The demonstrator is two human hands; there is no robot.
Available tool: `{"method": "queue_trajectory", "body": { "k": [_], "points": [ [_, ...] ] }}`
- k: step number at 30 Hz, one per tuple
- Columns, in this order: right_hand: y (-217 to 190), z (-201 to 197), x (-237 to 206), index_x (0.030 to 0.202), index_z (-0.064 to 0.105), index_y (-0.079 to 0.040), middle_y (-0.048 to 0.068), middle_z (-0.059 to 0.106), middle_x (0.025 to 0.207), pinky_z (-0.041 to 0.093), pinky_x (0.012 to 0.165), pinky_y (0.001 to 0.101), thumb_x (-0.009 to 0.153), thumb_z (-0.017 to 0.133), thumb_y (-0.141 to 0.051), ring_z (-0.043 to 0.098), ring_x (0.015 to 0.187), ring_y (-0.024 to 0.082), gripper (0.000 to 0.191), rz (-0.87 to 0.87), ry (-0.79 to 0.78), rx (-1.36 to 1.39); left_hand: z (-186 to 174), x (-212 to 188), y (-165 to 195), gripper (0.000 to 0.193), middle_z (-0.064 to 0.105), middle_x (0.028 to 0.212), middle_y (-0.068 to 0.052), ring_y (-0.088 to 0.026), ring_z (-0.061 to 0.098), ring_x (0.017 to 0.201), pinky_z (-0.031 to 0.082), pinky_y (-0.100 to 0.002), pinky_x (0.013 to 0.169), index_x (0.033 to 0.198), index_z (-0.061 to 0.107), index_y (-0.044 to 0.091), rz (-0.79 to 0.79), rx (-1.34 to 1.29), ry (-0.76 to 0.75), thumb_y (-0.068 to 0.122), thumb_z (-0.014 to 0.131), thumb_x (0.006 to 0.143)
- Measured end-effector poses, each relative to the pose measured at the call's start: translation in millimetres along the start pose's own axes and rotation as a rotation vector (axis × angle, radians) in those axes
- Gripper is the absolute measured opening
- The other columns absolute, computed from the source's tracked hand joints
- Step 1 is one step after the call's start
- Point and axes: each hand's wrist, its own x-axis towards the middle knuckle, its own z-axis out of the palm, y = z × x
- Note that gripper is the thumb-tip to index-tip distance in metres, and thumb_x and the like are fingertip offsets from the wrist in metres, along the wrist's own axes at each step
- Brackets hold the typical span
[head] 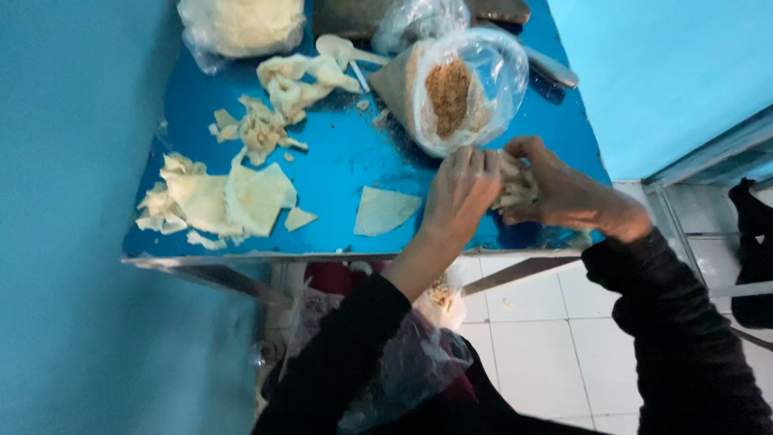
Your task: The person sits at a blue table and rolls thin dough sheets into small cylinders by hand, one at a time, placing each finished roll in a pile on the table. They occasionally reach into a plastic bag of brown filling and reposition dough scraps and cut pieces while continuing to roll more sheets.
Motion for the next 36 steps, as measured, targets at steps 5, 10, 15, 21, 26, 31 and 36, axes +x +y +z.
{"method": "queue_trajectory", "body": {
  "k": [5,10,15,21,26,31,36],
  "points": [
    [-13.7,-0.6,-10.1,0.148,0.031,-0.008,0.020,0.052,0.134,0.044,0.103,0.0478,0.071,0.088,-0.037,0.051,0.128,0.038,0.099,-0.159,0.132,-0.054,-0.7,11.3,6.7,0.011,0.062,0.094,-0.004,-0.020,0.060,0.097,0.050,-0.032,0.081,0.094,0.065,0.011,-0.017,0.060,-0.014,0.017,0.065,0.084],
    [-16.7,3.4,-10.6,0.145,0.039,-0.012,0.017,0.054,0.140,0.044,0.102,0.0485,0.077,0.083,-0.031,0.049,0.130,0.040,0.083,-0.228,0.164,-0.118,-4.2,12.1,4.2,0.018,0.063,0.096,-0.004,-0.020,0.060,0.097,0.049,-0.033,0.083,0.098,0.066,0.010,0.009,0.052,0.046,0.018,0.065,0.081],
    [-15.6,11.8,-11.7,0.140,0.042,-0.007,0.021,0.059,0.131,0.050,0.096,0.0480,0.083,0.077,-0.022,0.057,0.122,0.042,0.069,-0.246,0.288,-0.125,-5.5,12.9,6.6,0.014,0.063,0.094,-0.008,-0.022,0.061,0.094,0.049,-0.035,0.085,0.102,0.065,0.010,0.002,-0.008,-0.043,0.017,0.065,0.090],
    [-15.1,22.9,-10.5,0.132,0.049,-0.004,0.024,0.065,0.118,0.056,0.082,0.0469,0.088,0.071,-0.008,0.067,0.102,0.044,0.049,-0.210,0.461,-0.057,-8.6,21.9,7.8,0.025,0.065,0.105,-0.015,-0.029,0.064,0.102,0.053,-0.037,0.091,0.111,0.063,0.001,-0.024,-0.193,-0.114,0.009,0.063,0.088],
    [-8.5,23.6,-5.1,0.130,0.049,-0.005,0.015,0.066,0.098,0.054,0.067,0.0448,0.084,0.074,-0.006,0.069,0.078,0.027,0.052,0.160,0.424,0.640,-7.9,25.3,16.9,0.040,0.064,0.126,-0.024,-0.041,0.062,0.115,0.050,-0.046,0.094,0.134,0.057,-0.003,-0.368,-0.965,-0.082,0.007,0.053,0.096],
    [-9.7,32.9,5.9,0.139,0.046,-0.007,0.008,0.063,0.113,0.056,0.080,0.0374,0.086,0.069,-0.004,0.064,0.096,0.020,0.058,-0.001,0.533,1.318,0.9,33.5,40.3,0.059,0.056,0.140,-0.026,-0.044,0.057,0.121,0.047,-0.052,0.101,0.155,0.047,0.002,-0.739,-1.658,-0.101,0.040,0.041,0.110],
    [-16.9,43.4,12.2,0.141,0.043,-0.009,0.006,0.061,0.124,0.056,0.096,0.0352,0.096,0.068,-0.009,0.065,0.109,0.018,0.052,-0.089,0.631,1.598,6.6,31.7,53.0,0.077,0.035,0.165,-0.021,-0.033,0.032,0.155,0.025,-0.043,0.127,0.160,0.036,0.003,-0.543,-1.664,0.097,0.060,0.027,0.110]
  ]
}}
